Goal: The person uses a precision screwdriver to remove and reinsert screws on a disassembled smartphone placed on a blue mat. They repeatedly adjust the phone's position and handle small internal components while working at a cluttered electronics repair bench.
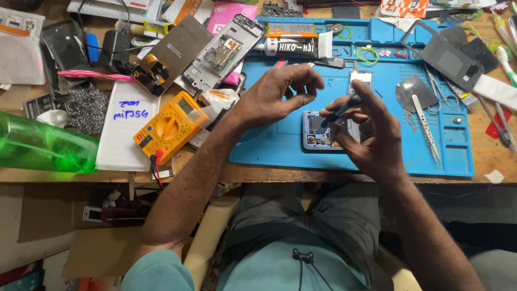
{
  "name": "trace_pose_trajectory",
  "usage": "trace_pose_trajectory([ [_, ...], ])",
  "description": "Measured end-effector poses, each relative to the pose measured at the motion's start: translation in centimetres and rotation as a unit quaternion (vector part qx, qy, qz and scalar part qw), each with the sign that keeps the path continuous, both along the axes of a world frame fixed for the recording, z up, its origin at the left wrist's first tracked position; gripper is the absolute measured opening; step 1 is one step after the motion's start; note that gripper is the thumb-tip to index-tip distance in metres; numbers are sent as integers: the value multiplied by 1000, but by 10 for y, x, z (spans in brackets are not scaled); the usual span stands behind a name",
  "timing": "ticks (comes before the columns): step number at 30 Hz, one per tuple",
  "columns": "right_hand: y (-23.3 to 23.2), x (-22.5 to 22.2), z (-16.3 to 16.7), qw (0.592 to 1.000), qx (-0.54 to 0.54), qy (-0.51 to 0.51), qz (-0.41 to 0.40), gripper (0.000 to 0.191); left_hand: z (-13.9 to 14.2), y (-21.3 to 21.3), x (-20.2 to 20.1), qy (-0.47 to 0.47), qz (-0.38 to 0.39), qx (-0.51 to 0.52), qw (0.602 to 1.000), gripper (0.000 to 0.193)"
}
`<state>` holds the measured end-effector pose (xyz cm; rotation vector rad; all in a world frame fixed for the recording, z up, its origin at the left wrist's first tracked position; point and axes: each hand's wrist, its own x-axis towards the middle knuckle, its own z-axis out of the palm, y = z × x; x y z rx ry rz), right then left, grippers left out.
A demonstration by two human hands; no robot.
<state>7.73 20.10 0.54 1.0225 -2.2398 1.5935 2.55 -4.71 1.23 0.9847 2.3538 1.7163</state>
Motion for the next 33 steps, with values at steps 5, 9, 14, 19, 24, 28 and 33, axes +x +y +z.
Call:
trace_pose_trajectory([
  [5,9,-9,-4,999,-49,-1,-4,84,-4,7,2,85,-2,-20,996,12],
  [9,13,-26,-1,994,-75,35,-65,84,-2,11,-2,116,70,-43,990,14],
  [14,14,-54,2,987,-94,44,-121,78,10,13,-25,117,146,-82,979,10],
  [19,8,-68,-9,986,-112,38,-117,78,9,37,-50,165,135,-223,951,16],
  [24,8,-70,-15,985,-123,21,-117,79,-6,51,-53,174,134,-228,949,19],
  [28,9,-71,-15,985,-121,34,-117,76,-20,55,-54,177,157,-243,941,13],
  [33,21,-57,-15,980,-93,78,-156,74,-40,57,-59,242,141,-223,934,10],
])
